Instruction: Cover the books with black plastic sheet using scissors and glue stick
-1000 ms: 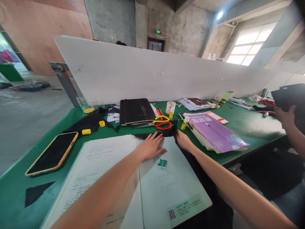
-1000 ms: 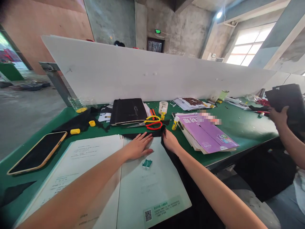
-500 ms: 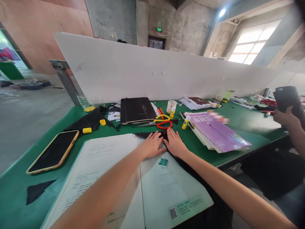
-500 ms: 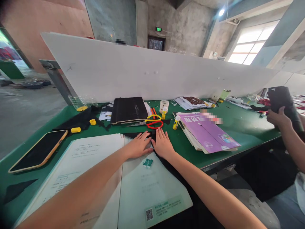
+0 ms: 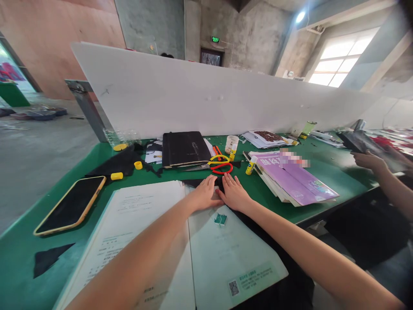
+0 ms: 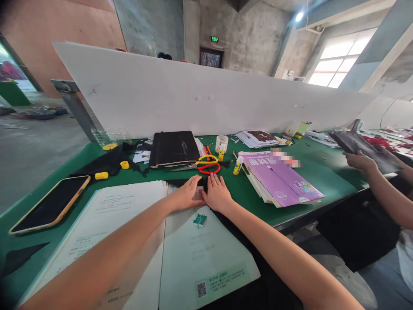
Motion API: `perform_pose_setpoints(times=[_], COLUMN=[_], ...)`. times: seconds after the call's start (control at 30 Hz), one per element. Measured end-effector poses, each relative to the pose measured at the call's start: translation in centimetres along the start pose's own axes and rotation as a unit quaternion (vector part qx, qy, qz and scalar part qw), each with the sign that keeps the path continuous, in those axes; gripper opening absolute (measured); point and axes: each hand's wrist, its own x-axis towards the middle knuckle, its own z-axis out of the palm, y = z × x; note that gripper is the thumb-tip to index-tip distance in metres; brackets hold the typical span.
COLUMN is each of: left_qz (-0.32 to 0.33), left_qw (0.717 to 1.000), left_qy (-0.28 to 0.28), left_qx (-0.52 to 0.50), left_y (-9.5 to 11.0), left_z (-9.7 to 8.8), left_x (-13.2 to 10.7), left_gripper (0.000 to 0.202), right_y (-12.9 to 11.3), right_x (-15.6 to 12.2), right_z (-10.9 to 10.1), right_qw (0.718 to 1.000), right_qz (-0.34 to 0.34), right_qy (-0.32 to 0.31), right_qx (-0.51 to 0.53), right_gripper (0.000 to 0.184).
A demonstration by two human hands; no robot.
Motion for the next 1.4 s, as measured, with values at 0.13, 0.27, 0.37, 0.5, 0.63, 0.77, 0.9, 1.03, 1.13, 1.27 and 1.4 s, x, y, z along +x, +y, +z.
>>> perform_pose_setpoints(times=[0.13,0.27,0.37,0.5,0.63,0.77,0.9,1.03,1.13,1.27,1.4], left_qz=[-0.017,-0.02,-0.022,-0.01,0.009,0.009,0.001,0.01,-0.039,-0.215,-0.439], left_qw=[0.998,0.996,0.995,0.993,0.992,0.989,0.982,0.98,0.989,0.97,0.863], left_qy=[-0.053,-0.07,-0.08,-0.09,-0.073,-0.058,-0.062,-0.088,-0.072,0.06,0.148], left_qx=[0.039,0.05,0.052,0.07,0.101,0.132,0.179,0.179,0.123,0.101,0.203], left_y=[-0.1,-0.3,-0.3,0.0,0.3,1.0,2.6,4.4,4.7,1.2,-6.1], left_z=[0.0,-0.1,-0.2,0.0,0.3,0.0,-0.9,-4.0,-8.3,-13.9,-16.0], left_x=[0.2,0.4,0.4,0.1,-0.3,-0.5,-0.6,-1.8,-4.8,-11.6,-19.2], left_gripper=[0.098,0.104,0.106,0.109,0.103,0.098,0.09,0.068,0.058,0.049,0.058], right_y=[0.0,-0.1,-0.1,0.1,0.2,0.2,0.2,0.1,0.0,0.0,0.0], right_x=[0.3,0.4,0.5,0.6,0.7,0.6,0.4,0.2,0.2,0.5,0.7], right_z=[0.1,0.1,0.2,0.6,1.1,1.1,0.9,0.7,0.5,0.4,0.6], right_qw=[1.0,0.999,0.998,0.997,0.996,0.996,0.996,0.996,0.996,0.998,0.998], right_qz=[-0.011,-0.033,-0.053,-0.053,-0.052,-0.053,-0.046,-0.056,-0.051,-0.049,-0.058], right_qy=[0.002,0.011,0.013,0.018,0.025,0.027,0.026,0.029,0.026,0.011,0.009], right_qx=[0.008,0.019,0.033,0.06,0.065,0.064,0.065,0.07,0.069,0.049,0.038], right_gripper=[0.07,0.067,0.066,0.065,0.061,0.06,0.062,0.064,0.067,0.071,0.073])
